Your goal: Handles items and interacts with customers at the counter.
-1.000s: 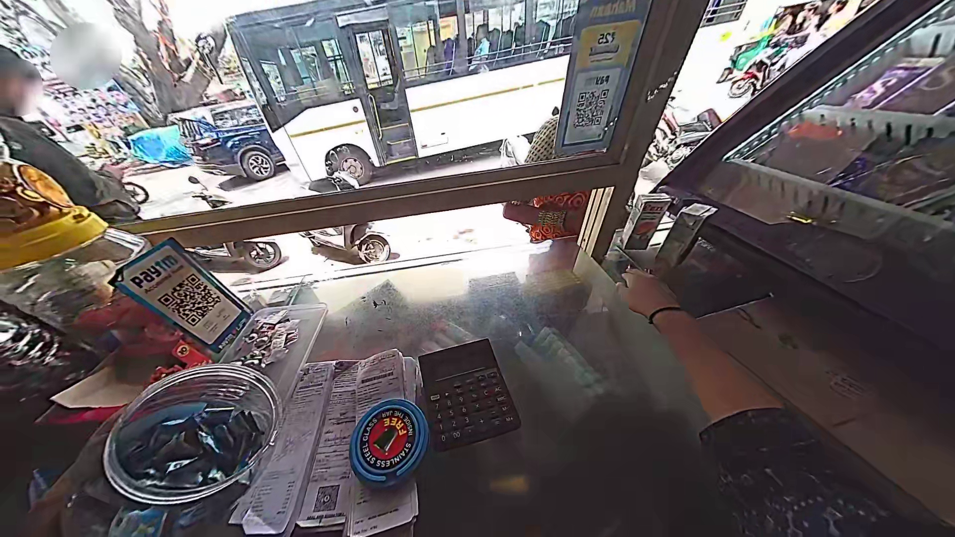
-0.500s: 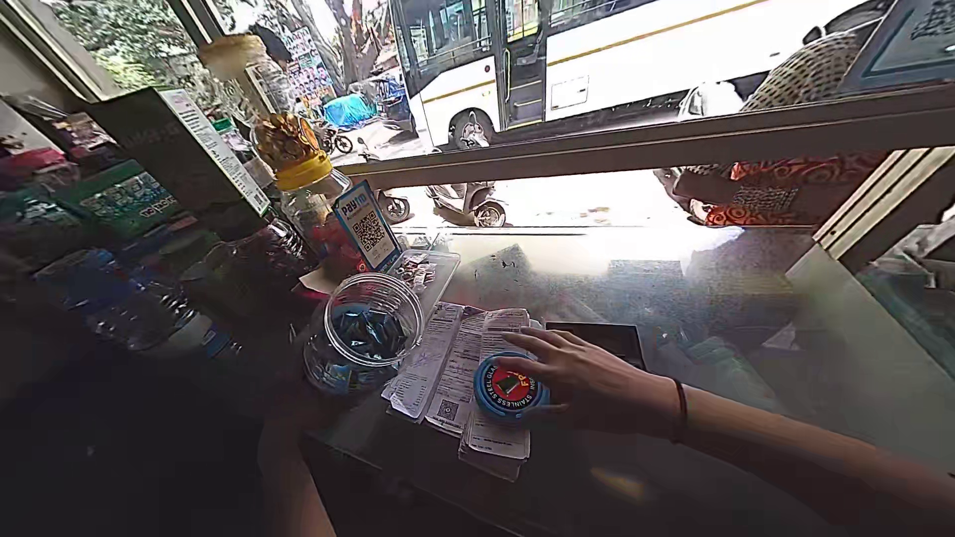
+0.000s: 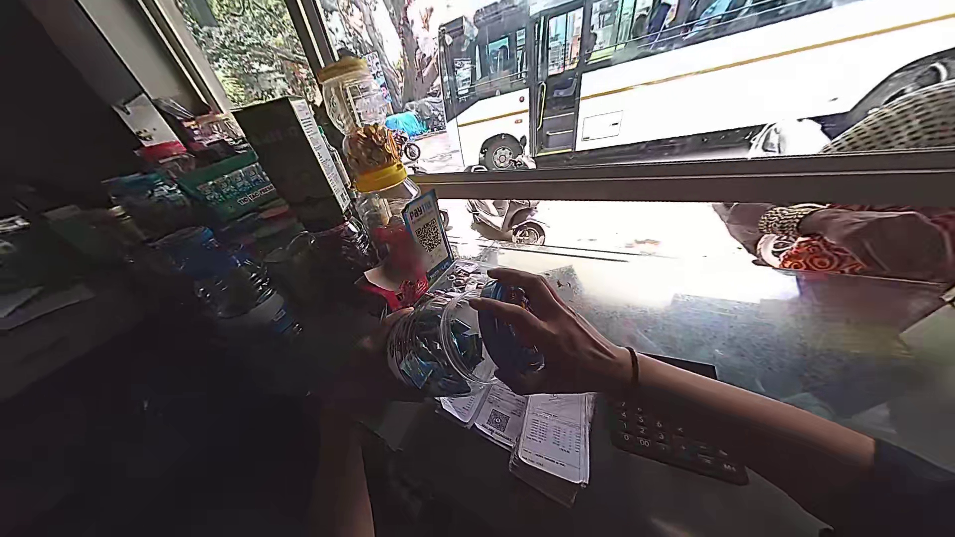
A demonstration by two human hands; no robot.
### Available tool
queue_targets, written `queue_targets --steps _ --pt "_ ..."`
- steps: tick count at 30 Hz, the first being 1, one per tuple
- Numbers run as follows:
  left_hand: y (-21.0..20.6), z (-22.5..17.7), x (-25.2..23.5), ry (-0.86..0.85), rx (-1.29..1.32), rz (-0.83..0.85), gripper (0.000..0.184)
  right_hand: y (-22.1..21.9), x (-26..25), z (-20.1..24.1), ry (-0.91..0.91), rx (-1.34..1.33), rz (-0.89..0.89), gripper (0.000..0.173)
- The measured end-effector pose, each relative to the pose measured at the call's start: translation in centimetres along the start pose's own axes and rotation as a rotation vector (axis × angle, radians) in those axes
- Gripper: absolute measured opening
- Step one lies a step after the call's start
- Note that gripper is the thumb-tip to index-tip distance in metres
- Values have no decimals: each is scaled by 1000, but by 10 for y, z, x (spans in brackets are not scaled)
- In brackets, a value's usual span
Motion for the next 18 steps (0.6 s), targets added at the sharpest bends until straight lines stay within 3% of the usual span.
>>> queue_targets --steps 5,12,15,18 --pt "2 1 -12 -48 54 73 125 -21 -20 -1 359 -46 27 58" --pt "3 5 -13 -32 93 77 124 -25 -32 3 519 70 89 51" --pt "1 5 -6 -66 52 14 124 -26 -32 7 494 114 104 49" --pt "-3 -4 2 36 -80 -90 124 -28 -35 -6 276 53 52 57"
Point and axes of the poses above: each hand's wrist, its own x-axis away from the middle knuckle, its own y-axis out of the back of the hand, z = x × y, the point moved 5 cm from there along -x, towards the middle knuckle, and after that the axes turned 9 degrees about z, right-handed, at the moved point
